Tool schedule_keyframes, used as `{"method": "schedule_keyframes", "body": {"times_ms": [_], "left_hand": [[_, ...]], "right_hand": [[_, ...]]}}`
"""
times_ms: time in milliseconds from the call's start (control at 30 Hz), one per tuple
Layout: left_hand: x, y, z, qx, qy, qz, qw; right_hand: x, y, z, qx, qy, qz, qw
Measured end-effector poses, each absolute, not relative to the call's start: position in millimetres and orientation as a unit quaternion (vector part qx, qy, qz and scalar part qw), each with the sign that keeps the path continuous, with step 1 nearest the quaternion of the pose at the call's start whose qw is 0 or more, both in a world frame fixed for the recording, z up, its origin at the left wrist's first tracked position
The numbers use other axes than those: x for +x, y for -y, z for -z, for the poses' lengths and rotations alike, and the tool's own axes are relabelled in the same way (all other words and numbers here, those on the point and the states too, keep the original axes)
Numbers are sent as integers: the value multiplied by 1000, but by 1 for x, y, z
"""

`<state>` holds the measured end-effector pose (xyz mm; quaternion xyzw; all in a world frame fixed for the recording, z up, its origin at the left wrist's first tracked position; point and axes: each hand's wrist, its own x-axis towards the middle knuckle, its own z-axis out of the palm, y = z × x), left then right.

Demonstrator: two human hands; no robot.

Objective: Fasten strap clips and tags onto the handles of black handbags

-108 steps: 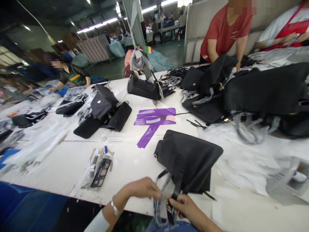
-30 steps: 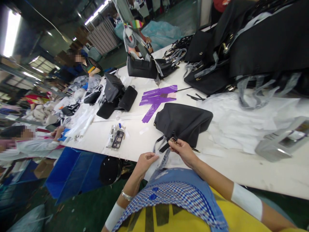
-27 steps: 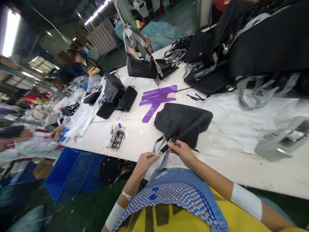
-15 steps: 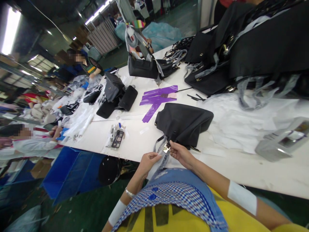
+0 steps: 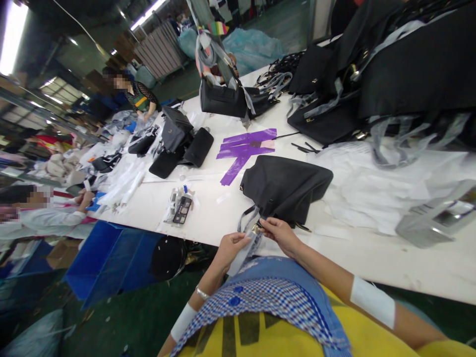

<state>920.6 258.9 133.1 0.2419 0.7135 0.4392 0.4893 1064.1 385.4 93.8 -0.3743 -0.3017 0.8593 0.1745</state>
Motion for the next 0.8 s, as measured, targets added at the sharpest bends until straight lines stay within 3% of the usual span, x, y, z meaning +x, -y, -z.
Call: {"method": "schedule_keyframes", "body": {"times_ms": [300,533,800], "left_hand": [[926,-267,-136,242,-690,-466,499],[927,-267,-126,239,-690,-474,492],[930,-269,-130,182,-644,-462,582]], "right_hand": [[1061,-382,-92,-366,219,-899,102],[1062,-382,-93,-392,404,-810,166],[1062,-385,-102,-387,418,-794,213]]}}
